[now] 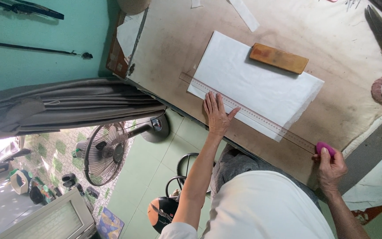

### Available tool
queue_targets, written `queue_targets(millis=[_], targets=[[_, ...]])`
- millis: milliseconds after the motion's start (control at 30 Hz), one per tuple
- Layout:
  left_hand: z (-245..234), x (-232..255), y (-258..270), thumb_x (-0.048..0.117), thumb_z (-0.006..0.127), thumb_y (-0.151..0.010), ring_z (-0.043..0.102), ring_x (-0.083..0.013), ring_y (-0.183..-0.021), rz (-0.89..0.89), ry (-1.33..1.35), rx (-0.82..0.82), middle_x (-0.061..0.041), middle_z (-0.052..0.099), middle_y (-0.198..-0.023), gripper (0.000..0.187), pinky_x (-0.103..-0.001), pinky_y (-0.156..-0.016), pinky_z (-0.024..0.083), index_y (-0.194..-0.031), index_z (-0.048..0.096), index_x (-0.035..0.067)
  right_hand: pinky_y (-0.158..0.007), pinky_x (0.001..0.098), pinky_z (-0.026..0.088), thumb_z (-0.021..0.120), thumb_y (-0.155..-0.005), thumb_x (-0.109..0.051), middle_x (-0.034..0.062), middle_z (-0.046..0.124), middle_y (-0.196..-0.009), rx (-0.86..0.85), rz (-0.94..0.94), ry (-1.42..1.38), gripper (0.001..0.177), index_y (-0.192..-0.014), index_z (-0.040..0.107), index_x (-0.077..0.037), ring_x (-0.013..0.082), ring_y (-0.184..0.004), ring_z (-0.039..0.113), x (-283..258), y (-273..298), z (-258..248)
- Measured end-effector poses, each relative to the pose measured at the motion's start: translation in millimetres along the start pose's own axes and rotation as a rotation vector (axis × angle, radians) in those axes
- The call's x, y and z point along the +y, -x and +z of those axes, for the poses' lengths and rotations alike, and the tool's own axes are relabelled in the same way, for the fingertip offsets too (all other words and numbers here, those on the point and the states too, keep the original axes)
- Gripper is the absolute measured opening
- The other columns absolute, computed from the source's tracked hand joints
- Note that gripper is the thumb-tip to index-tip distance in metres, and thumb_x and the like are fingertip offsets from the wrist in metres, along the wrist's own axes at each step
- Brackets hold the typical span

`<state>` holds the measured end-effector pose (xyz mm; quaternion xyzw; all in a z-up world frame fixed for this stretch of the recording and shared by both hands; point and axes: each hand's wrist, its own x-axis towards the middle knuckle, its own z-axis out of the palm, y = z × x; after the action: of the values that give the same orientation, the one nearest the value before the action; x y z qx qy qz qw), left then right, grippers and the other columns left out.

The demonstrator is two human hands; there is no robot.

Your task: The person uses scissors to cut a long strip of white paper on a wooden workbench. They then fold the paper multiple times and use a ruler and a pink marker to draw lines on the folded sheet.

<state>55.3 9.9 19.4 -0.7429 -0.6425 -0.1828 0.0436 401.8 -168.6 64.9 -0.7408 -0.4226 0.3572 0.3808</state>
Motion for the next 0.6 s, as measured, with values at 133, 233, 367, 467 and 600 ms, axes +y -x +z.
queue_targets(millis=[133, 233, 367, 467, 600], targets=[[5, -1, 5, 0.073, 0.051, -0.09, 0.034, -0.0494, -0.146, 0.002, 0.017, -0.028, -0.032, 0.032, -0.156, 0.099, -0.064, -0.119, 0.033, -0.151, 0.033, -0.003, -0.07, 0.0327, 0.054, 0.055, -0.114, -0.018, 0.0143, 0.064, -0.094, 0.055, 0.253, -0.125, 0.026, -0.126, 0.063, 0.003, 0.0217, -0.078, 0.064, -26, -2, 5], [13, -2, 5, 0.074, 0.055, -0.088, 0.033, -0.0531, -0.142, 0.01, 0.072, 0.007, -0.038, 0.034, -0.151, 0.099, -0.061, -0.116, 0.026, -0.141, 0.047, -0.009, -0.063, 0.0424, 0.053, 0.063, -0.113, -0.01, 0.0227, 0.066, -0.081, 0.134, 0.072, -0.101, 0.019, -0.115, 0.065, 0.008, 0.0283, -0.072, 0.066, -17, -7, 9], [16, -6, 5, 0.075, 0.057, -0.087, 0.034, -0.0506, -0.142, 0.011, -0.001, 0.001, -0.036, 0.036, -0.151, 0.1, -0.059, -0.117, 0.026, -0.143, 0.047, -0.007, -0.063, 0.0386, 0.054, 0.063, -0.112, -0.013, 0.0198, 0.067, -0.081, 0.129, 0.071, -0.111, 0.017, -0.113, 0.066, 0.004, 0.0242, -0.07, 0.066, -12, -10, 11], [17, -7, 6, 0.076, 0.057, -0.086, 0.035, -0.0499, -0.142, 0.018, -0.009, 0.006, -0.036, 0.036, -0.151, 0.101, -0.058, -0.116, 0.027, -0.143, 0.046, -0.006, -0.064, 0.0374, 0.054, 0.063, -0.112, -0.014, 0.0186, 0.067, -0.079, 0.124, 0.083, -0.106, 0.017, -0.112, 0.067, 0.003, 0.0235, -0.07, 0.066, -12, -10, 9], [17, -6, 5, 0.076, 0.059, -0.086, 0.034, -0.0496, -0.143, 0.025, -0.006, 0.026, -0.036, 0.036, -0.151, 0.102, -0.058, -0.116, 0.027, -0.144, 0.045, -0.006, -0.063, 0.0358, 0.053, 0.062, -0.111, -0.012, 0.0182, 0.065, -0.075, 0.136, 0.108, -0.123, 0.017, -0.115, 0.066, 0.004, 0.0226, -0.066, 0.064, -14, -12, 10]])
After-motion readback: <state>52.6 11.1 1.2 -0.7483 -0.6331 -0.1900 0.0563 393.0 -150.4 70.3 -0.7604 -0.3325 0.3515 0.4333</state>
